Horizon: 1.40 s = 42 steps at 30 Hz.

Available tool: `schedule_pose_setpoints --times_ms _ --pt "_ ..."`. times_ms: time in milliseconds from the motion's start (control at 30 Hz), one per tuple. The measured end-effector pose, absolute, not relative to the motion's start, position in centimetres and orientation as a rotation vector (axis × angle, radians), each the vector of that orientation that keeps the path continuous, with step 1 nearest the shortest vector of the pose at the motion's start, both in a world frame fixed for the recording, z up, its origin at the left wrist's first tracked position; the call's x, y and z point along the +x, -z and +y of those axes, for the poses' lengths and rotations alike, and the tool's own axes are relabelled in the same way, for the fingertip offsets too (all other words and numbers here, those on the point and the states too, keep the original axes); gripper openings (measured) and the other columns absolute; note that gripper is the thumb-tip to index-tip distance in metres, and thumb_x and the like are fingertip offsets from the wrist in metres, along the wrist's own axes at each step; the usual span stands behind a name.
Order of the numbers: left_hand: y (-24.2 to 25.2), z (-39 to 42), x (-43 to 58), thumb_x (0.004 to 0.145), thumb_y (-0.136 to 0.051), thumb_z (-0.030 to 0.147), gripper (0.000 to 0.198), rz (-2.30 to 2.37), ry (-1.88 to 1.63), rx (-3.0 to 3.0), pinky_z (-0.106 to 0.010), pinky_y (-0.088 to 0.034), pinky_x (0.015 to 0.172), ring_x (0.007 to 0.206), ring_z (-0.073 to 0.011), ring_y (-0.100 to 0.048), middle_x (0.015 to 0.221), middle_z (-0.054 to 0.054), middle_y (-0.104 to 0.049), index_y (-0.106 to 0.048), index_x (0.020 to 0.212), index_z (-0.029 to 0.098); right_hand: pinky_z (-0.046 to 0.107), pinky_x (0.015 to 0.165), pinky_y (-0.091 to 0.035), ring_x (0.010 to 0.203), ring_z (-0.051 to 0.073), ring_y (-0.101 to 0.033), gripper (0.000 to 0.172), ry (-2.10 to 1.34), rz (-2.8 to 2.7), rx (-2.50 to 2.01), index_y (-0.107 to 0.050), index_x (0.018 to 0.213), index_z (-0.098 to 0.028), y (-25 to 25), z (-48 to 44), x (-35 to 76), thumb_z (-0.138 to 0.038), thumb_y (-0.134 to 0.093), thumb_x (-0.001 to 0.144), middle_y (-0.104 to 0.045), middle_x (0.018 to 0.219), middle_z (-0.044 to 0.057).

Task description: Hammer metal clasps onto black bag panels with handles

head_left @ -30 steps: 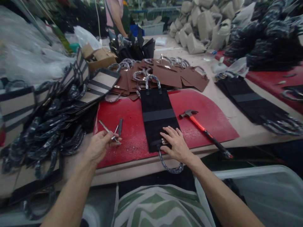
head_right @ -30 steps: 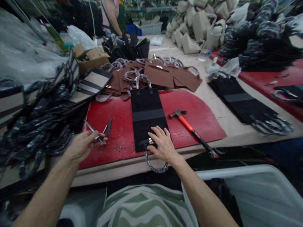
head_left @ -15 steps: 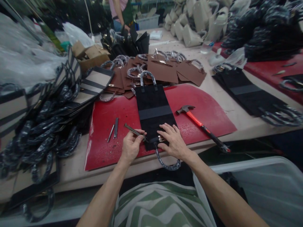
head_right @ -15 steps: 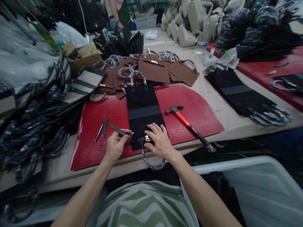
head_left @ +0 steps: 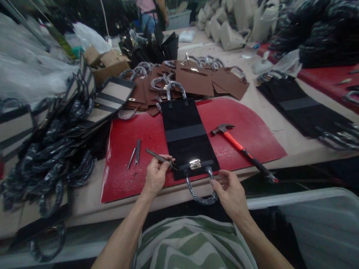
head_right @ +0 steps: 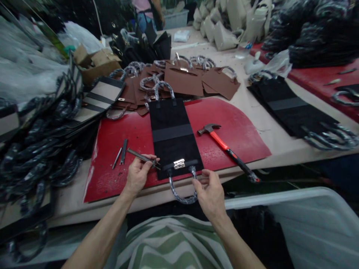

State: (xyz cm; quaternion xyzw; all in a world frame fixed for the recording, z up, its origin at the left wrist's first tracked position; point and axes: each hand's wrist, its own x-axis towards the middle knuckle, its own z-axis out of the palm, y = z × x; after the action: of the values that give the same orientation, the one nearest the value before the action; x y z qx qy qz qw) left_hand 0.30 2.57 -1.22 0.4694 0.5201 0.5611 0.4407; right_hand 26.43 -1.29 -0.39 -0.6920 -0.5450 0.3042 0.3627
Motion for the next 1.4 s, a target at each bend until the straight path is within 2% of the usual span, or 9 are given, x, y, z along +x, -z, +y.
schedule_pose_setpoints --times_ms 167,300,400,533,733,1000,1167,1267,1400 --pt "1.5 2.4 0.1 0.090 -0.066 0.039 0.028 1.294 -1.375 1.156 -0.033 -0.060 0.085 0.098 -0.0232 -0.073 0.106 -0.010 -0.069 -0.061 0.103 0.015 0.033 0.063 -0.052 0.070 0.019 -0.065 0.053 -1.221 -0.936 -1.634 -0.051 0.109 -0.019 1.0 -1.8 24.5 -0.045 -0.076 0.070 -0.066 0.089 0.004" --pt "1.5 2.5 -0.1 0.088 -0.068 0.040 0.029 1.295 -1.365 1.149 -0.033 -0.060 0.086 0.097 -0.0229 -0.073 0.106 -0.009 -0.069 -0.061 0.102 0.015 0.023 0.048 -0.042 0.048 0.011 -0.054 0.053 -1.390 -0.601 -1.459 -0.048 0.101 -0.021 -0.2 -1.6 23.2 -0.038 -0.081 0.063 -0.060 0.067 -0.007" --pt "1.0 2.7 -0.1 0.085 -0.071 0.042 0.033 1.297 -1.342 1.114 -0.034 -0.060 0.085 0.095 -0.0233 -0.073 0.104 -0.009 -0.070 -0.062 0.100 0.014 0.021 0.044 -0.040 0.047 0.011 -0.055 0.058 -1.453 -0.363 -1.397 -0.046 0.097 -0.021 -1.1 -1.6 22.9 -0.035 -0.084 0.056 -0.063 0.066 -0.005" --pt "-0.3 3.1 0.2 0.081 -0.075 0.043 0.036 1.318 -1.301 1.129 -0.033 -0.061 0.084 0.093 -0.0238 -0.074 0.102 -0.010 -0.071 -0.064 0.099 0.013 0.020 0.044 -0.040 0.047 0.011 -0.055 0.062 -1.504 -0.268 -1.345 -0.047 0.103 -0.020 -1.6 -1.7 23.1 -0.034 -0.085 0.056 -0.068 0.070 -0.001" --pt "-2.0 4.2 2.4 0.081 -0.076 0.040 0.033 1.216 -1.296 1.117 -0.034 -0.060 0.086 0.093 -0.0240 -0.073 0.103 -0.009 -0.071 -0.066 0.098 0.014 0.021 0.049 -0.043 0.048 0.010 -0.055 0.055 -1.676 -0.364 -1.119 -0.052 0.112 -0.019 -1.8 -2.3 23.6 -0.031 -0.081 0.066 -0.065 0.068 -0.003" --pt "-2.5 5.6 6.6 0.081 -0.077 0.040 0.033 1.102 -1.186 1.059 -0.033 -0.059 0.081 0.093 -0.0245 -0.073 0.101 -0.010 -0.072 -0.066 0.097 0.014 0.026 0.060 -0.050 0.066 0.017 -0.067 0.043 -1.735 -0.461 -1.122 -0.062 0.101 -0.019 -2.0 -0.8 24.9 -0.041 -0.082 0.070 -0.069 0.081 0.001" --pt "-2.7 6.0 7.7 0.083 -0.075 0.037 0.029 1.034 -1.158 1.035 -0.030 -0.059 0.082 0.096 -0.0236 -0.073 0.102 -0.010 -0.073 -0.067 0.099 0.014 0.025 0.053 -0.046 0.054 0.012 -0.057 0.046 -1.741 -0.426 -1.112 -0.064 0.098 -0.019 -2.4 1.2 25.0 -0.042 -0.085 0.065 -0.067 0.075 0.000" --pt "-2.8 6.3 8.0 0.083 -0.076 0.036 0.029 1.037 -1.151 1.050 -0.030 -0.059 0.084 0.096 -0.0229 -0.073 0.103 -0.010 -0.074 -0.070 0.100 0.014 0.025 0.053 -0.044 0.054 0.011 -0.052 0.041 -1.743 -0.409 -1.120 -0.068 0.091 -0.017 -2.2 1.5 24.8 -0.039 -0.087 0.062 -0.064 0.070 -0.001" --pt "-2.7 6.3 8.4 0.081 -0.077 0.035 0.029 1.083 -1.106 1.058 -0.028 -0.060 0.076 0.092 -0.0229 -0.073 0.104 -0.011 -0.075 -0.072 0.101 0.015 0.026 0.054 -0.042 0.055 0.012 -0.051 0.037 -1.769 -0.416 -1.118 -0.070 0.083 -0.016 -1.8 1.3 24.7 -0.040 -0.087 0.061 -0.063 0.067 -0.001"
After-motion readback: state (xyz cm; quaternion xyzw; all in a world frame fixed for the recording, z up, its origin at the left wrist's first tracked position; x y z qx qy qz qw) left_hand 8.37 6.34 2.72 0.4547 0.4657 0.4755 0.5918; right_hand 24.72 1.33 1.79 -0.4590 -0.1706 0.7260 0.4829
